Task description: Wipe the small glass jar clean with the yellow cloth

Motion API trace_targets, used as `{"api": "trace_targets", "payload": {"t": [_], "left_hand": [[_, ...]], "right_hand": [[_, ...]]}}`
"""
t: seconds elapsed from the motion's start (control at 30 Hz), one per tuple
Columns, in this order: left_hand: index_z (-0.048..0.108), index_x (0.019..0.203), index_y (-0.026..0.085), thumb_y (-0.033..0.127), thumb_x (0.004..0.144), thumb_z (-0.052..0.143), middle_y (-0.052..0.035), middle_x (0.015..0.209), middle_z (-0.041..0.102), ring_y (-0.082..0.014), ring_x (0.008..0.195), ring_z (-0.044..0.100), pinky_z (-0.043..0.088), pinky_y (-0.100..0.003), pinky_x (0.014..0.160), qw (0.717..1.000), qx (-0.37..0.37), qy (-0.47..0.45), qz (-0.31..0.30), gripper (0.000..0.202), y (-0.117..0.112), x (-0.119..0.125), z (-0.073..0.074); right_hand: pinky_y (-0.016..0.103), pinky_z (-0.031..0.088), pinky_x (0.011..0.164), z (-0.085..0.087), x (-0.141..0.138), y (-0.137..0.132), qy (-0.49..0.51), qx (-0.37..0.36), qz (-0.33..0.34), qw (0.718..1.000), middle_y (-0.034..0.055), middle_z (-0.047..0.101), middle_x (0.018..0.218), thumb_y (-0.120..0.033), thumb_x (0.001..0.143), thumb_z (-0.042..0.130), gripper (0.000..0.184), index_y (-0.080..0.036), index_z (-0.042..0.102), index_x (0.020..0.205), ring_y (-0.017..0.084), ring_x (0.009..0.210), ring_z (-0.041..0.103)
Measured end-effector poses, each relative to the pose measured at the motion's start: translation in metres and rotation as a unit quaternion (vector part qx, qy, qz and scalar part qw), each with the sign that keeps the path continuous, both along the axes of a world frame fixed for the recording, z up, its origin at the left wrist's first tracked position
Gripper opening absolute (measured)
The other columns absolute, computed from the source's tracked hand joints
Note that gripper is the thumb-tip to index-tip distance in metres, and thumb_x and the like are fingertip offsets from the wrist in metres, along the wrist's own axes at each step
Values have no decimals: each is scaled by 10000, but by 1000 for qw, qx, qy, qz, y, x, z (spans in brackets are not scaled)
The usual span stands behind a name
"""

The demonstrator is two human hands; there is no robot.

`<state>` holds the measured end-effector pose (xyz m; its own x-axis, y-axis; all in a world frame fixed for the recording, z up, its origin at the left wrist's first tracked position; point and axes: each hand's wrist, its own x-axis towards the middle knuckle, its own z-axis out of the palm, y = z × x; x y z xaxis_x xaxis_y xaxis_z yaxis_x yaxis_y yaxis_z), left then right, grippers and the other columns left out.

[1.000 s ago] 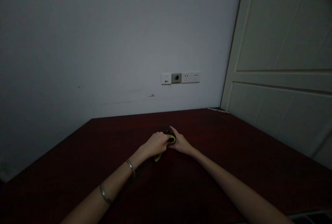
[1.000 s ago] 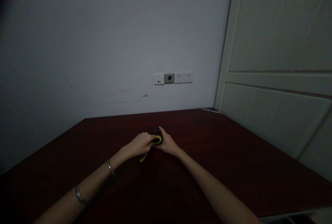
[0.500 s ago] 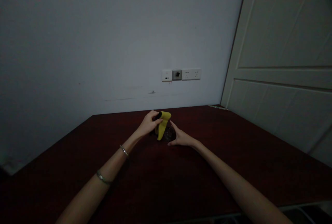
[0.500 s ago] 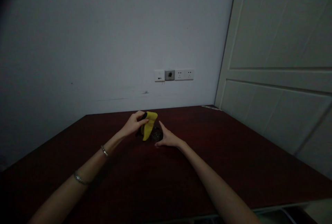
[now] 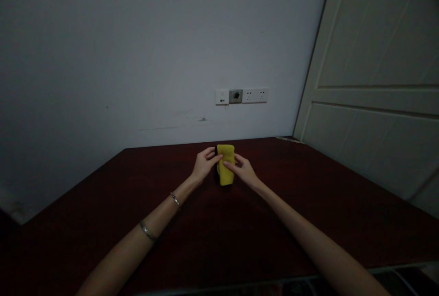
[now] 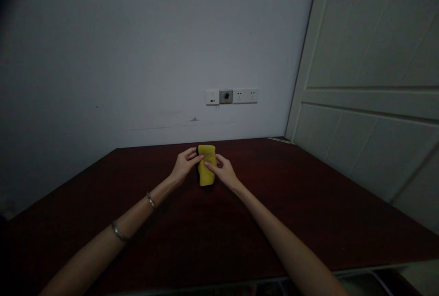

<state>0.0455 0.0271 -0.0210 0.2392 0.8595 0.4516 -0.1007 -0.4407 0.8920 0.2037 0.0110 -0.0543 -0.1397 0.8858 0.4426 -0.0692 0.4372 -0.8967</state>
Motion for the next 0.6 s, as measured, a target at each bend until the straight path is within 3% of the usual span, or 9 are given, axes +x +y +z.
{"api": "trace_targets", "payload": {"t": [0.1,0.23,0.37,0.5,0.6], "left_hand": [[557,1077,112,268,701,674,-140,1169,607,-234,1084,570,416,-405,976,998,30,42,-20,423,6,-4,-8],[415,1266,137,309,632,740,-189,1365,419,-262,1267,401,303,-427,1063,985,16,171,-6,733,18,-15,-27],[188,1394,134,343,575,780,-242,1441,254,-290,1312,326,259,-453,1078,966,-44,247,-54,1032,25,-21,-52],[52,1420,132,333,539,803,-259,1430,259,-300,1312,321,224,-481,1085,960,-40,269,-64,1175,26,-21,-67],[45,1419,124,320,539,803,-245,1416,297,-290,1301,340,235,-471,1084,963,-24,257,-71,1178,26,-20,-74]], "right_hand": [[339,510,798,2,4,3,14,30,-71,997,53,665,976,-400,681,662,412,-163,582,1008,211,888,625],[363,489,817,-1,29,17,12,24,-160,987,59,636,1015,-336,692,625,442,-167,555,1095,224,912,602],[409,437,896,-8,46,22,-140,106,-220,959,73,587,1040,-162,683,559,429,-168,596,1111,227,964,558],[448,379,965,-7,37,9,-335,238,-174,895,72,540,1182,-44,702,496,511,-245,590,1162,244,1100,462],[499,350,980,-6,22,-4,-418,274,-109,860,54,523,1280,-27,749,471,573,-301,511,1251,268,1187,403]]}}
